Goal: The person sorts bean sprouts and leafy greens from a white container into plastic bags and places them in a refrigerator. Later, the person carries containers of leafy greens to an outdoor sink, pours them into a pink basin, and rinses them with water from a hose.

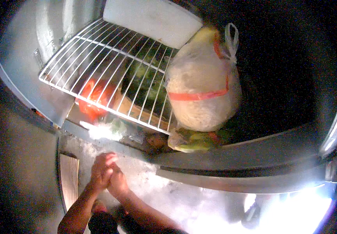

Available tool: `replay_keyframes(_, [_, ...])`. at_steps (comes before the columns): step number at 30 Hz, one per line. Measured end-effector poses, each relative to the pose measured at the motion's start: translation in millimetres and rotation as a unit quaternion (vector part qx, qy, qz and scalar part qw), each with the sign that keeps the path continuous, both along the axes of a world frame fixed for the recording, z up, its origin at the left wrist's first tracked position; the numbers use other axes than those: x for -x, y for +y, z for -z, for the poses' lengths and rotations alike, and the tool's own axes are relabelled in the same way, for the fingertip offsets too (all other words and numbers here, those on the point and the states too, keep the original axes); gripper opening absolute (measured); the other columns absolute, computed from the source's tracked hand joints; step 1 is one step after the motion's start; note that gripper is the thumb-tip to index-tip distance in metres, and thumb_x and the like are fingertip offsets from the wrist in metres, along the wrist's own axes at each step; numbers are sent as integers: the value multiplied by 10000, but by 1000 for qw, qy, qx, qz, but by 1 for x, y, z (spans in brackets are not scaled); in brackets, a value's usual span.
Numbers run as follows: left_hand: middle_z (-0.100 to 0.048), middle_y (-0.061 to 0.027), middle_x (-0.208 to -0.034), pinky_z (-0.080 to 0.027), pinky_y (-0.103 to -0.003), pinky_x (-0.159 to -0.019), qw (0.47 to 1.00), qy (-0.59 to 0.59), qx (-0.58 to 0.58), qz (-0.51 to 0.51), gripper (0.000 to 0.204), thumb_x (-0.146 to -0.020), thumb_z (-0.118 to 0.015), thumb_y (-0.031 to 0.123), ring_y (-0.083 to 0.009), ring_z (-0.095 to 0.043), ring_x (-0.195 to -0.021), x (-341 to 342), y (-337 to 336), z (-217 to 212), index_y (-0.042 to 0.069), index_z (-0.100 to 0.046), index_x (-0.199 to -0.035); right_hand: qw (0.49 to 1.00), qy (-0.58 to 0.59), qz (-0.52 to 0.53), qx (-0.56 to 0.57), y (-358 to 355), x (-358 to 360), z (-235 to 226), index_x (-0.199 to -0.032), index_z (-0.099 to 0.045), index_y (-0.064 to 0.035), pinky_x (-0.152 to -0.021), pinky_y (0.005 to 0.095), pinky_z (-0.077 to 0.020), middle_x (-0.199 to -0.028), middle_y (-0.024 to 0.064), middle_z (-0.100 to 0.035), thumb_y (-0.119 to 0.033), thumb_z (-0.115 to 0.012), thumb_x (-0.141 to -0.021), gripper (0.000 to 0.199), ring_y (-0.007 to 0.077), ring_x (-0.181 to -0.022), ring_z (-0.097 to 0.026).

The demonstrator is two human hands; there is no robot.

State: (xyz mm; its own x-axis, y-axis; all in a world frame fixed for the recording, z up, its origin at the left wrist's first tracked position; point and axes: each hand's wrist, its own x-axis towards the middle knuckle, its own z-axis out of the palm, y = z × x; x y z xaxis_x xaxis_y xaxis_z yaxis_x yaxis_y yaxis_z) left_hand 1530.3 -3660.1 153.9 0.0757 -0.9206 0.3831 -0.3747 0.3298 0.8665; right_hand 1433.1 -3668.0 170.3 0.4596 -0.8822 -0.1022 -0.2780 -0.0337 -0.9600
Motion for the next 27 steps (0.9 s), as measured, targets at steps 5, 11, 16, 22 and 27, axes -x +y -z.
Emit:
replay_keyframes(5, [-582,-107,-912,-450,-324,-683,893,274,-258,-248,205,-784,-530,163,-242,-565,-778,13,62,-6,71,-557,-965,967,-108,-17,-229,13,-1,-84,-1277,-344,4,-952,314,-329,-1269,107,-420,-287,-381,-916,465,190,-1133,-422])
replay_keyframes(11, [-562,-64,-664,-425,-303,-567,920,31,-338,-198,90,-828,-517,97,-183,-555,-647,59,170,-79,80,-556,-748,946,-225,153,178,-110,60,-195,-1240,-401,-21,-938,363,-344,-1243,140,-444,-408,-535,-797,604,246,-1112,-449])
replay_keyframes(16, [-549,-95,-644,-427,-332,-501,918,99,-366,-111,175,-779,-614,166,-268,-543,-551,120,266,-80,42,-535,-684,792,184,263,520,-231,80,-268,-1184,-472,-5,-917,354,-372,-1182,180,-501,-379,-652,-722,621,280,-1084,-488])
replay_keyframes(22, [-586,-127,-714,-470,-363,-601,907,144,-378,-117,140,-789,-574,169,-299,-594,-681,133,278,-68,33,-562,-755,724,493,249,414,-301,119,-281,-1195,-452,15,-924,375,-363,-1186,199,-493,-548,-554,-741,730,310,-1108,-473])
replay_keyframes(27, [-584,-130,-708,-464,-373,-595,914,113,-363,-139,137,-789,-570,169,-307,-587,-671,138,287,-63,36,-564,-758,750,564,115,327,-315,140,-281,-1217,-433,-8,-893,387,-387,-1149,197,-512,-568,-500,-760,726,322,-1058,-501])
